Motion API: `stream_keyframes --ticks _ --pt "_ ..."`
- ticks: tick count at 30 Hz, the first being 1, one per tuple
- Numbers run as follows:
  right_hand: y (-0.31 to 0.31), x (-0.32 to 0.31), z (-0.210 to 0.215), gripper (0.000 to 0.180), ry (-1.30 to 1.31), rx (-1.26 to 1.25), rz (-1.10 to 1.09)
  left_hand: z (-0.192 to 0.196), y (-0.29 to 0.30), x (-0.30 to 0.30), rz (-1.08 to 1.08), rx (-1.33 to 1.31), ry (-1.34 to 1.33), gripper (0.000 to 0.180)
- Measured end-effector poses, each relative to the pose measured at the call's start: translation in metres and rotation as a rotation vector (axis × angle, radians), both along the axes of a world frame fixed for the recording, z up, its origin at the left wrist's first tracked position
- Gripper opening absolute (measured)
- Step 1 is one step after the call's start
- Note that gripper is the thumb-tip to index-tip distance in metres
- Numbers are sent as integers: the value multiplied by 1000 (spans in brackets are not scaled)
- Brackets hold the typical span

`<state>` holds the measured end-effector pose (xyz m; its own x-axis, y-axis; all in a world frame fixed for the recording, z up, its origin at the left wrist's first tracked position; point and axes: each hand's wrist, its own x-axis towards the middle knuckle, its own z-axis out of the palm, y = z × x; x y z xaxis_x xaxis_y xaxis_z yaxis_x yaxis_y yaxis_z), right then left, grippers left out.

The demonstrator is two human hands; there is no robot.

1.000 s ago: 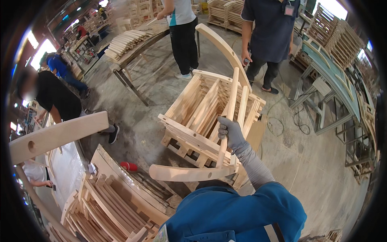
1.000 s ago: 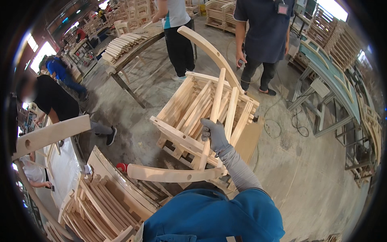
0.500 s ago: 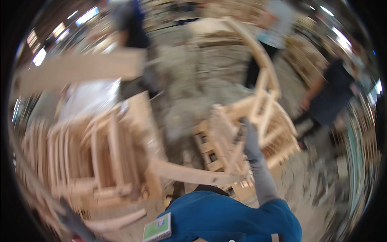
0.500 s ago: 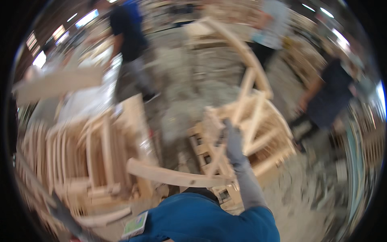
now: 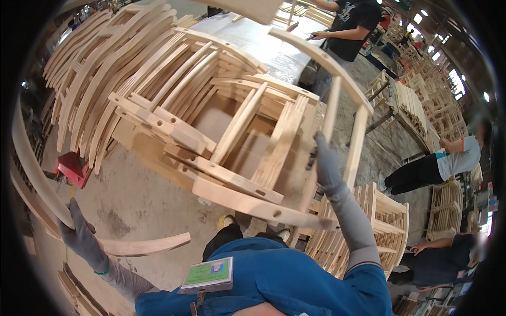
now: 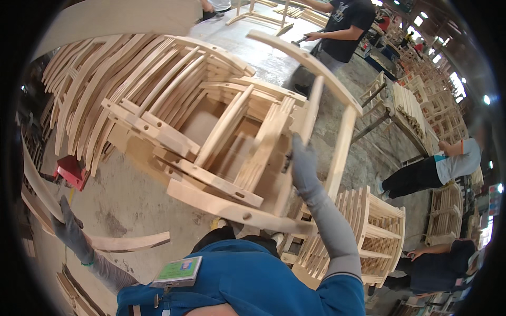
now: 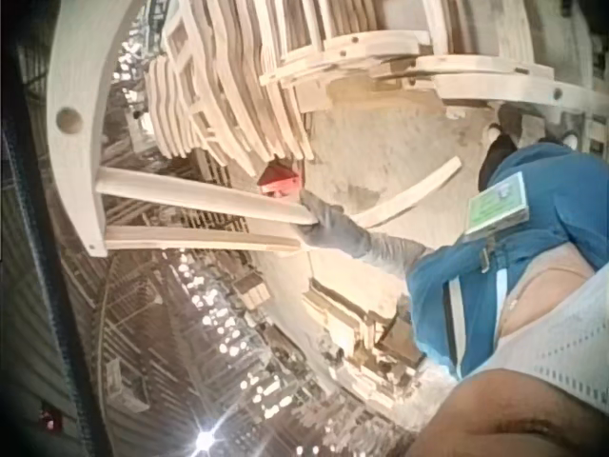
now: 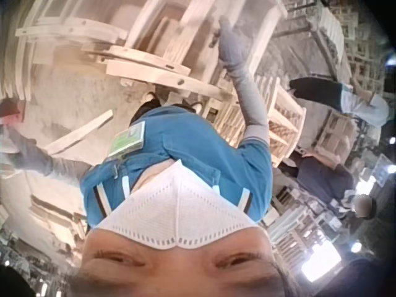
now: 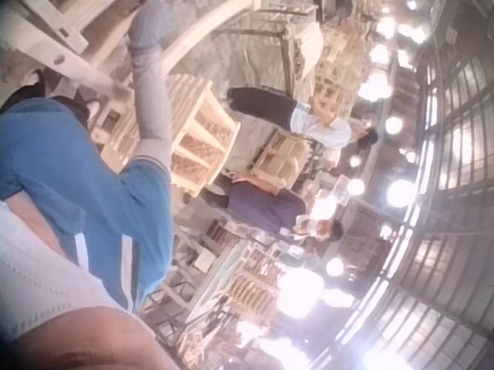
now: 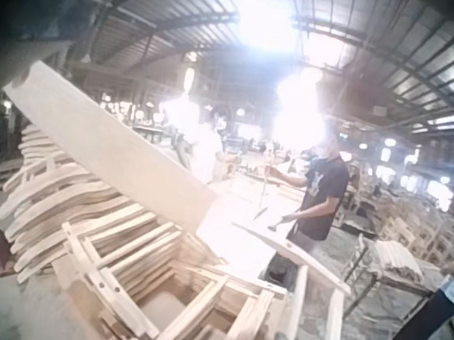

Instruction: The person applies glue to the joints of wooden chair frames using a brush and a small container. They repeatedly dip the brush into the container and apply glue to various joints, then place the frames onto a stack.

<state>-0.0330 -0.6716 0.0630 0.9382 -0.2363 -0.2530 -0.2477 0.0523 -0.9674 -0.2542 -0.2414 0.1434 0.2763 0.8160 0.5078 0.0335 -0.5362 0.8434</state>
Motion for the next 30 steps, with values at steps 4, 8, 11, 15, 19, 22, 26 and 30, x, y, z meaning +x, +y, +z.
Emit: stream_keyframes --ticks 4,8,11,15,19,22,26,30 --pt "90 41 -35 37 95 47 27 -6 35 -15 56 -67 14 14" --pt "172 70 -73 34 32 65 2 -13 57 -24 137 -136 82 19" --pt "169 101 -106 31 77 -107 43 -20 59 -6 88 -184 89 21" --pt "171 75 -81 28 186 548 388 -26 63 1 -4 -159 210 20" --pt "139 34 3 49 36 830 469 -45 64 38 -236 55 372 21" --pt "84 -7 34 50 -278 630 367 -33 24 93 -469 525 417 24" --pt "21 -57 57 46 -744 -360 -133 2 -13 156 -742 588 480 23" --pt "-31 -110 131 67 -599 -1247 -43 39 -28 207 -815 948 212 18"
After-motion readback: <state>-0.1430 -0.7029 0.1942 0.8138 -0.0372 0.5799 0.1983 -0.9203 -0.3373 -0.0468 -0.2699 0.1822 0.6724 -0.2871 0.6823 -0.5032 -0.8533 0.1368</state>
